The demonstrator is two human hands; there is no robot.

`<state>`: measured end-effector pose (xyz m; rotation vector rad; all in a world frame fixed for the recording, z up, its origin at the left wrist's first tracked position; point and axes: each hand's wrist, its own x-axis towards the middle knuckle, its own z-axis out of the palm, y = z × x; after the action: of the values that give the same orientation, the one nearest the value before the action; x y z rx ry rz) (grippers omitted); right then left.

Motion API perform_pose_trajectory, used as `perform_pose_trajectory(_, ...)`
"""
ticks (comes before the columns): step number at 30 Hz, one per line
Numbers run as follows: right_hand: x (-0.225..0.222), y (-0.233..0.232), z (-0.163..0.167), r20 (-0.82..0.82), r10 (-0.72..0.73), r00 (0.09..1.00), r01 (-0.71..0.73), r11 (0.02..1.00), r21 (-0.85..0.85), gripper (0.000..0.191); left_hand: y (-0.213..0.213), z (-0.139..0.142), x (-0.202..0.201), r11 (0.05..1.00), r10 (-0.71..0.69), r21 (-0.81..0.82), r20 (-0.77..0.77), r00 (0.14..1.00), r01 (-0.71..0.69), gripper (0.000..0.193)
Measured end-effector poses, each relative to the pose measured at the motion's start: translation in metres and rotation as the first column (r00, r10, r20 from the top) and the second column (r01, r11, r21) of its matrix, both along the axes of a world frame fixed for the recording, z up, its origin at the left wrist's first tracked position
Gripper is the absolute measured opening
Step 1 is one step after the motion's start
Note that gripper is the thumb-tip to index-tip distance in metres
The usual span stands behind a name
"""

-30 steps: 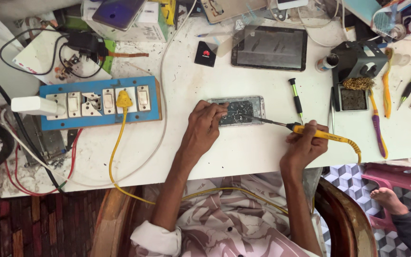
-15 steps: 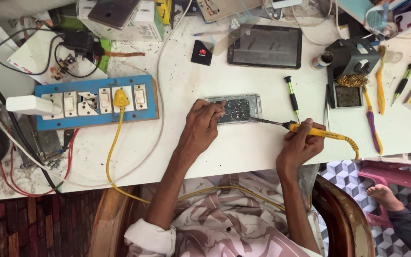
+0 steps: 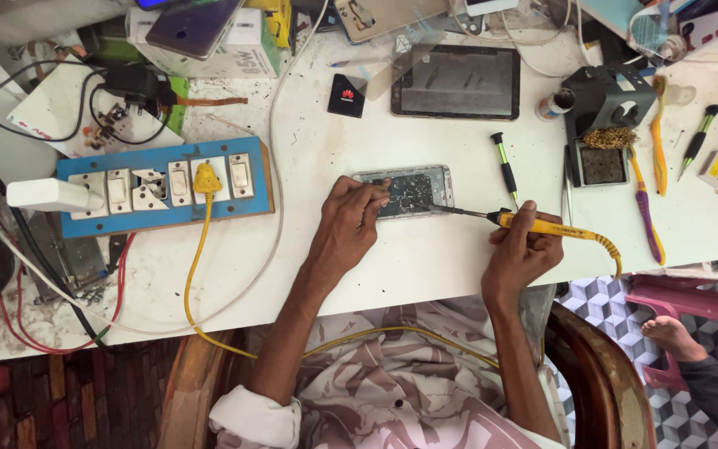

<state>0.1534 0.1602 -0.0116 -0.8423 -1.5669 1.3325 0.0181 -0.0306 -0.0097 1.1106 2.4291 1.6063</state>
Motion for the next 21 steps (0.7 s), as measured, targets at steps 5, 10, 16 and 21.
perform_pose_trajectory(5,-0.005,0.003,-0.001,0.031,0.025,0.999,-0.023,0.999,-0.046,0.027,0.001,0.002,-0.005,1.000,-0.002,0.020,0.002,1.000,0.002,0.017)
perform_pose_trajectory(10,-0.010,0.008,0.001,0.049,0.012,0.999,-0.008,0.996,-0.084,0.027,0.005,0.008,-0.009,1.000,0.018,0.011,0.035,0.999,-0.018,0.021)
perform_pose_trajectory(16,-0.016,0.014,-0.002,-0.020,0.007,1.000,-0.010,0.989,-0.147,0.030,0.012,0.010,-0.009,0.999,0.042,0.016,0.045,0.998,-0.043,0.017)
perform_pose_trajectory(21,-0.017,0.022,-0.007,-0.053,-0.003,0.999,-0.005,0.989,-0.148,0.027,0.019,0.009,-0.010,0.998,0.059,0.016,0.038,0.998,-0.060,0.014)
